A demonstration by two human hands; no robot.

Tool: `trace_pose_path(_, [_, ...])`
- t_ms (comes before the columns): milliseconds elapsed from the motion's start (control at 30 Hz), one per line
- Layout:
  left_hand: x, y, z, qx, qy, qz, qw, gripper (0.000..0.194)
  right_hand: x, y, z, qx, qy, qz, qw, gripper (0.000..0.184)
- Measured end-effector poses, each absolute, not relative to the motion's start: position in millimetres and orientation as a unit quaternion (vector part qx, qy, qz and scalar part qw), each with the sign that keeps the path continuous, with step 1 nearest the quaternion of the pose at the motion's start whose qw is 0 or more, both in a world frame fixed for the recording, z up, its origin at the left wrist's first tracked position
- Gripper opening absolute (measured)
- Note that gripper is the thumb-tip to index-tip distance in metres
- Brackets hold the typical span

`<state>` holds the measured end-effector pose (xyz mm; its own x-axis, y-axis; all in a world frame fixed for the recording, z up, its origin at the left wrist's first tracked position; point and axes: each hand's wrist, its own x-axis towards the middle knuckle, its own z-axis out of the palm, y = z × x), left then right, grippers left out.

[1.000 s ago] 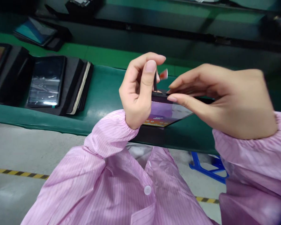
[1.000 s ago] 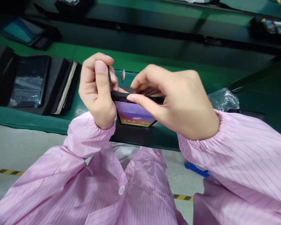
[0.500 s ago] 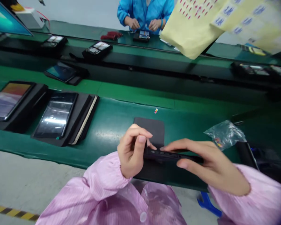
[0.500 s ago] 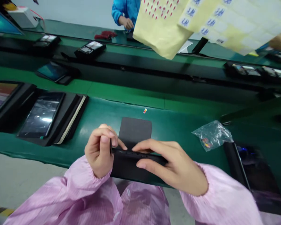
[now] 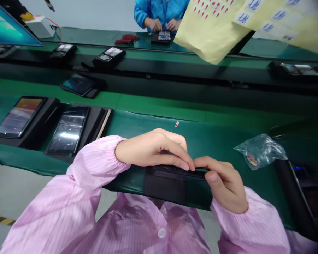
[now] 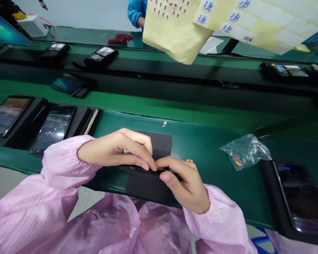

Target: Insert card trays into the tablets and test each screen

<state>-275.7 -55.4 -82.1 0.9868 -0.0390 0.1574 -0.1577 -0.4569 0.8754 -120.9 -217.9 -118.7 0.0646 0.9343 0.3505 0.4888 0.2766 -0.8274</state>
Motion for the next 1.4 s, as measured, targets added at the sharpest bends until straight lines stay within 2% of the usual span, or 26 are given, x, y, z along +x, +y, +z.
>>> trace_pose_path(133, [-275,-63,-78,0.844,-0.042,0.039,0.534,0.016,-124,-220,-120,-0.547,-0.643,0.230,0.485,0.036])
trace_pose_path(300, [-275,-73,-73,0.795,0.064,0.015,0.603,0.012,-127,-223,-126,-0.544,-0.632,0.207,0.511,0.006])
trace_pose_path(500, [-274,-80,-79,0.720,0.153,0.011,0.677,0.023,-134,-227,-137,-0.539,-0.614,0.127,0.562,0.030])
trace_pose_path(600, [-274,-80,-82,0.691,0.153,0.003,0.706,0.022,-136,-227,-136,-0.540,-0.633,0.087,0.548,0.030])
trace_pose_path(700, [-275,-82,-84,0.679,0.166,0.017,0.715,0.023,-138,-226,-133,-0.558,-0.621,0.097,0.541,0.029])
trace_pose_path(800, [-276,-84,-85,0.684,0.182,0.042,0.705,0.027,-138,-226,-133,-0.574,-0.617,0.081,0.533,0.020])
trace_pose_path(1033, [-286,-93,-91,0.737,0.201,0.143,0.629,0.023,-136,-222,-143,-0.567,-0.623,0.005,0.540,0.013])
trace_pose_path(1200, [-303,-99,-108,0.834,0.059,0.296,0.462,0.012,-135,-218,-142,-0.521,-0.638,0.040,0.566,0.017])
trace_pose_path(1400, [-307,-100,-133,0.856,-0.058,0.425,0.288,0.019,-129,-220,-140,-0.488,-0.655,0.109,0.567,0.023])
